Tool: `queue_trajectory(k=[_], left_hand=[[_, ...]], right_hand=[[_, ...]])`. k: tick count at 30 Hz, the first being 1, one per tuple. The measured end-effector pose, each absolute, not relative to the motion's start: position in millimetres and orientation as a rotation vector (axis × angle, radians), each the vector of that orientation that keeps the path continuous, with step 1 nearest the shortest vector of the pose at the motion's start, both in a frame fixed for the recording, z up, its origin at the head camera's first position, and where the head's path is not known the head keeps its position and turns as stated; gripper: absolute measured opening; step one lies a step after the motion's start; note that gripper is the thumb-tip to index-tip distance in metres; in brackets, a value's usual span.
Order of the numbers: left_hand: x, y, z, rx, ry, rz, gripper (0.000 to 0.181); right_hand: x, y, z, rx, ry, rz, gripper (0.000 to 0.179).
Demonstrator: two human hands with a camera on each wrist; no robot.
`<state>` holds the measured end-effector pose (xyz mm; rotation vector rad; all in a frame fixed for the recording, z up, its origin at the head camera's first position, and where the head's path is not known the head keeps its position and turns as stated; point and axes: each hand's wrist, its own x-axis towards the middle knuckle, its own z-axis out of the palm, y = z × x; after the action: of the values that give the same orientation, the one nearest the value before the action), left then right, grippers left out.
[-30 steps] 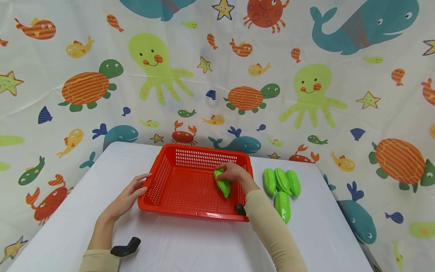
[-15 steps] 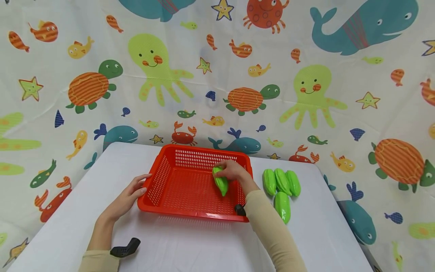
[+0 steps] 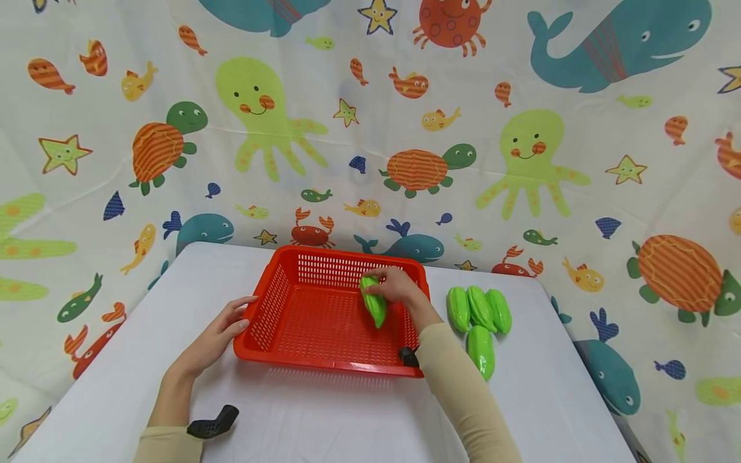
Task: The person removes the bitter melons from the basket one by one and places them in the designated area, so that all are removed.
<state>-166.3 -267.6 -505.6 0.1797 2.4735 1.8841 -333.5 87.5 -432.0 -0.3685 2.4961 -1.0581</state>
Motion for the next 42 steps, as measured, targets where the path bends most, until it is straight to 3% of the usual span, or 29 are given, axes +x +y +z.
queue_trajectory(k=[18,42], left_hand=[[-167.6,-268.0,-504.4,0.186,2.453,1.908,0.054],[-168.3,-268.1,-504.8,0.178,2.458,1.901,0.055]], right_hand=[[-338.4,88.1,-420.7,-0.356,2.435,-1.248,0.043],[-324.4,125.7,-366.9,-0.380,2.340,-1.598,0.049]])
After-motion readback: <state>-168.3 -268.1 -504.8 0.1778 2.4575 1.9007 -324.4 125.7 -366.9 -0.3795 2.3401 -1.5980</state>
